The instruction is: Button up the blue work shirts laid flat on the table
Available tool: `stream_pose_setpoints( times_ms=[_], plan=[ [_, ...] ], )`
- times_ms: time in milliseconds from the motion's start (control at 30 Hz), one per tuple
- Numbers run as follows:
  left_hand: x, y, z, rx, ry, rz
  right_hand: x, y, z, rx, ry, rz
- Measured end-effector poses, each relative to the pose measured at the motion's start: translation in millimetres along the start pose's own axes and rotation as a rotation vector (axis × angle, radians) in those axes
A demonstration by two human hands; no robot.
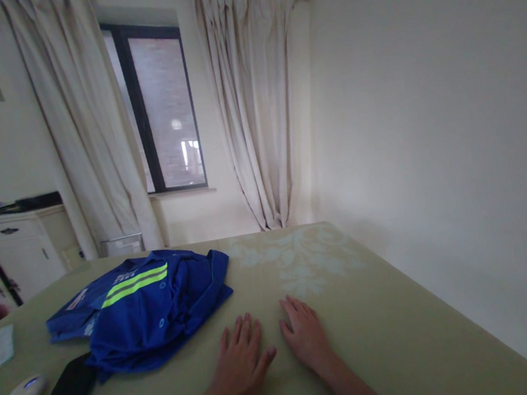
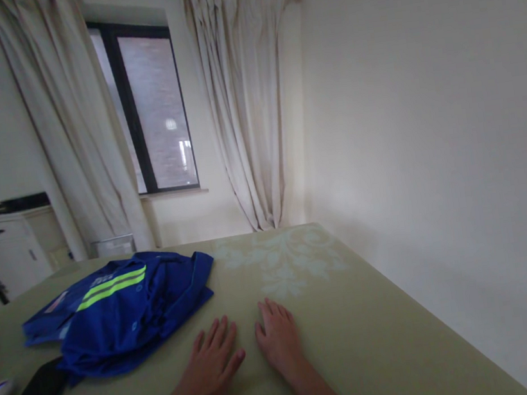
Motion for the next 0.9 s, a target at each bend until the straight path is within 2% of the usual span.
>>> stream_pose_setpoints(
  times_ms=[133,267,367,500,633,800,900],
  plan=[
    [3.9,1,3,0.003,-0.031,0.003,3,-1,1,0.009,0.015,-0.001],
    [-5.8,2,9,-0.01,-0.043,-0.028,3,-1,1,0.009,0.032,0.002],
    [-11.2,1,7,-0.095,-0.015,-0.165,2,0,-1,0.005,0.043,-0.01],
    [-9.0,-2,-2,-0.196,0.028,-0.383,0,-1,-2,0.023,0.026,-0.007],
    [-3.4,-5,-9,-0.247,0.08,-0.488,1,-1,-2,0.035,0.021,0.011],
    [-1.4,-6,-10,-0.241,0.095,-0.511,-1,-1,-3,0.031,0.017,0.021],
    [-4.0,-5,-7,-0.218,0.057,-0.449,-1,-2,-4,0.041,0.032,0.003]
  ],
)
Point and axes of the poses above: each hand's wrist, its own y-axis towards the middle knuckle, its own x-axis out of the back of the hand, z = x × y, the point moved 6 cm from there along y, towards the middle knuckle, and after that the axes turned 6 degrees about y, right-handed, at the moved point
